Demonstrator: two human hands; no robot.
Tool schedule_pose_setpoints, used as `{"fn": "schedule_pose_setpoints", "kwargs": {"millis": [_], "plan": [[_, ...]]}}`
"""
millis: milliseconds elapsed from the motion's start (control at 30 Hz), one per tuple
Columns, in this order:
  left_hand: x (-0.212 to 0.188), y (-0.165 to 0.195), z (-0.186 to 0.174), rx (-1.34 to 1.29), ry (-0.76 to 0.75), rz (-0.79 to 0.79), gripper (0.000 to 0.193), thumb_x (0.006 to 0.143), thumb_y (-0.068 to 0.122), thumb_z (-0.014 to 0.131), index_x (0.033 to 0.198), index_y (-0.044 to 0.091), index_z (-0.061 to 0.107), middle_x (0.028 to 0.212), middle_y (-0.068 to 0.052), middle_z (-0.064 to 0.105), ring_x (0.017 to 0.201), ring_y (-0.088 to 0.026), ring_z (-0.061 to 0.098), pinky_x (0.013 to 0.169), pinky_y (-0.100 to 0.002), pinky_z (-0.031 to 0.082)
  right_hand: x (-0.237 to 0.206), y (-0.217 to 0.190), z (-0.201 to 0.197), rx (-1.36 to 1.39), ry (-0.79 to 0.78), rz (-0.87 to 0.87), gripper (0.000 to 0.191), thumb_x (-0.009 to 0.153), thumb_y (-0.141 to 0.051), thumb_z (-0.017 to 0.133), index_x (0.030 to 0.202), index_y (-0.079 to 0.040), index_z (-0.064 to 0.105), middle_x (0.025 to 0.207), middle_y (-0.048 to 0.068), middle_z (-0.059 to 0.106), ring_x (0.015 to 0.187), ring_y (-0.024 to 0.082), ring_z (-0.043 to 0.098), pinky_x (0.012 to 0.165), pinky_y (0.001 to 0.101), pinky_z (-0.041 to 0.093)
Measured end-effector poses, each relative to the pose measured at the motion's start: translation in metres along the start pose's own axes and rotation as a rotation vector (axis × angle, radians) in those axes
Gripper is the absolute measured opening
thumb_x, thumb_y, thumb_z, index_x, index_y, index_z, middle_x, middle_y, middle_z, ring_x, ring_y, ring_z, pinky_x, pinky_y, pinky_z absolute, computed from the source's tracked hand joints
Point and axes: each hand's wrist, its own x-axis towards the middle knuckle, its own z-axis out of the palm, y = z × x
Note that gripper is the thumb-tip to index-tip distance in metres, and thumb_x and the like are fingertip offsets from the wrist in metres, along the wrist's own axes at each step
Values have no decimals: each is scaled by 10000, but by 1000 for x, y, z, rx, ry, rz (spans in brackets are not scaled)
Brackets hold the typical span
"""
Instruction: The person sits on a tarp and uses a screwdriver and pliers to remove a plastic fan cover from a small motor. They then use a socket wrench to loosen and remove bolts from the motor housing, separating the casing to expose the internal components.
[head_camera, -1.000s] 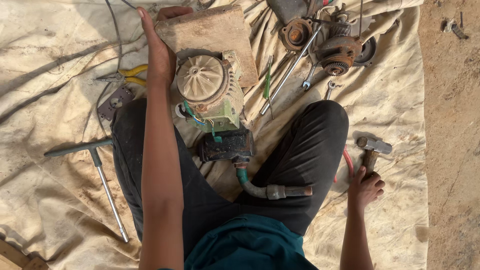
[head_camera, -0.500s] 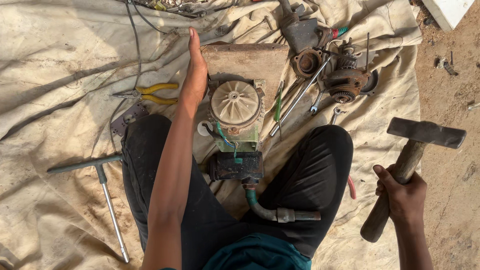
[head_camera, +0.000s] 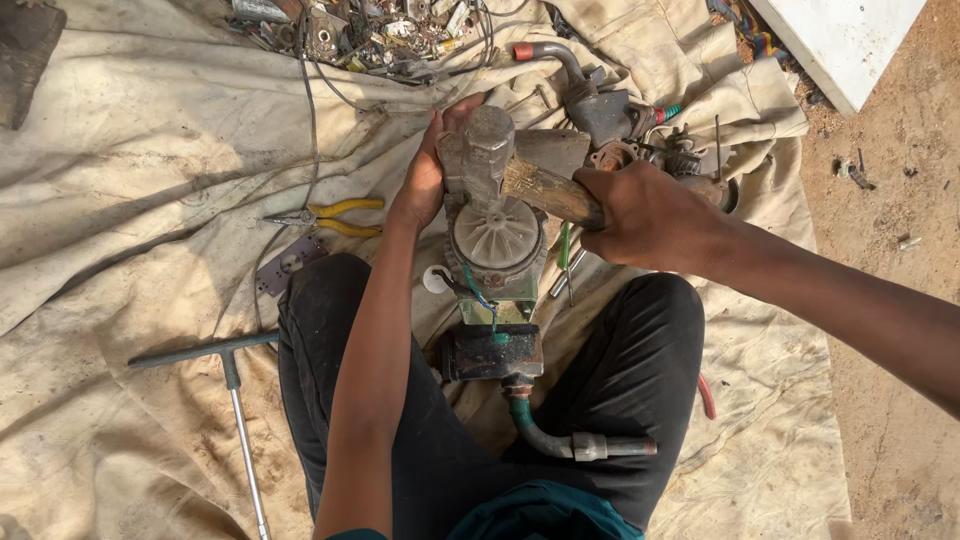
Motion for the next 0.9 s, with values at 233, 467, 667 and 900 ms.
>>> {"fn": "schedule_pose_setpoints", "kwargs": {"millis": [233,467,667,900], "plan": [[-1,6,3,-27,-43,-38,760,1071,658,351,1527,68,493,1471,-112,576,1344,-220,536,1206,-411,414,-12,33,-45,270,358,-179,146,985,-71,703,1074,44,679,645,143,674,516,194,677,507,330,576],[-3,22,15,8,-46,-66,777,1037,683,357,1529,93,467,1514,-109,546,1374,-236,514,1210,-417,395,-20,-8,4,-73,-113,178,511,891,-69,727,1367,-53,541,644,149,666,519,213,703,526,336,564],[-5,25,21,-27,-39,-103,843,1011,730,332,1516,71,481,1484,-117,567,1354,-246,553,1185,-425,431,-45,40,-16,-163,192,-93,481,851,-92,722,1320,-45,626,722,158,719,443,202,648,445,329,535],[-1,19,16,-112,-110,-75,871,1019,740,283,1425,19,556,1418,-128,633,1348,-259,584,1193,-427,450,-40,2,-45,222,698,-561,190,1013,-35,737,1072,65,587,866,137,709,687,202,715,718,302,618]]}}
